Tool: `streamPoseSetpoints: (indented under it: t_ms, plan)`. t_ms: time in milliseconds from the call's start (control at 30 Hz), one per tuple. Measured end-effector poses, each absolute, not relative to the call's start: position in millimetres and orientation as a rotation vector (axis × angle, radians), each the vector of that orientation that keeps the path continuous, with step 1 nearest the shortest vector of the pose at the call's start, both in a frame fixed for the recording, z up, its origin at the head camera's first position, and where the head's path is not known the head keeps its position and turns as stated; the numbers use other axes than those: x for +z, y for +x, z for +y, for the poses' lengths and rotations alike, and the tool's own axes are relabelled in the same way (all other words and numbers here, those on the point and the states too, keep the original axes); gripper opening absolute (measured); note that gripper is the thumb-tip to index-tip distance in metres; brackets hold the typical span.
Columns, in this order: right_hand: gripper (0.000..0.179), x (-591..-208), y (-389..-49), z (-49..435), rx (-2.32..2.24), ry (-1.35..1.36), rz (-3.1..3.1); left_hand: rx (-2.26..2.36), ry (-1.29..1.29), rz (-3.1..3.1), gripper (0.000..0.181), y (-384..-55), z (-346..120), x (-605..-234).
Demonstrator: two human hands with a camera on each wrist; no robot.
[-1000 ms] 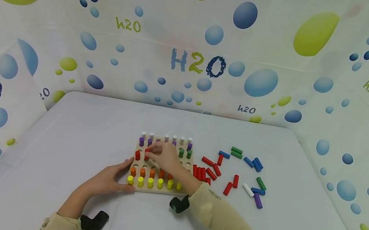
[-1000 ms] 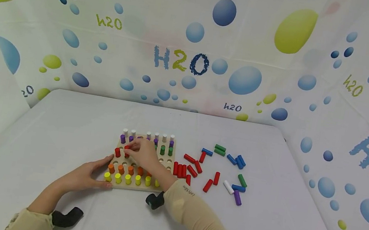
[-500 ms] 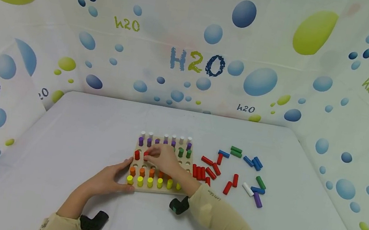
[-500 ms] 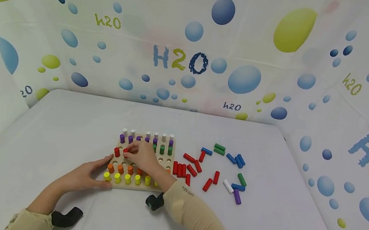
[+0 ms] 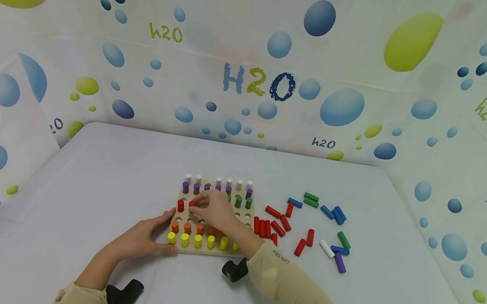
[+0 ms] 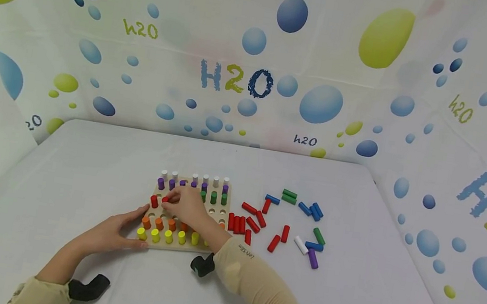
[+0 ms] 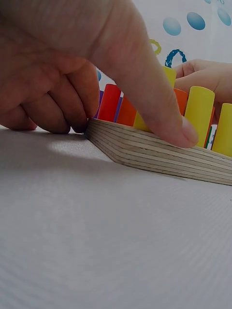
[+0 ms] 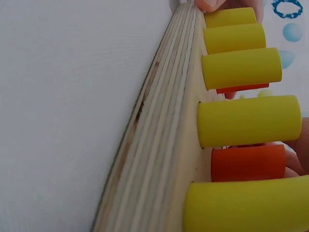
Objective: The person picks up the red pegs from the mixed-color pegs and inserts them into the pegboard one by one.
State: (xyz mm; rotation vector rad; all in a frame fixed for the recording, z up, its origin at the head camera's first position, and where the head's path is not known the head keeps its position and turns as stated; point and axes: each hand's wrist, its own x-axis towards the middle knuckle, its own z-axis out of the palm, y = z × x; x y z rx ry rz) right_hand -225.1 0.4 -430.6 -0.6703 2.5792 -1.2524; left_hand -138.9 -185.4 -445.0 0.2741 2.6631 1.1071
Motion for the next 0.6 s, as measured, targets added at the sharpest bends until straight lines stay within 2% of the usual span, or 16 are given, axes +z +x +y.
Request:
streamPoseSetpoints:
  t_ms: [600]
  plan:
    - [0.042, -413, -229, 27, -1.174, -0.950, 2.551, 1.125, 0.272, 2.656, 0.099, -140, -186, -447]
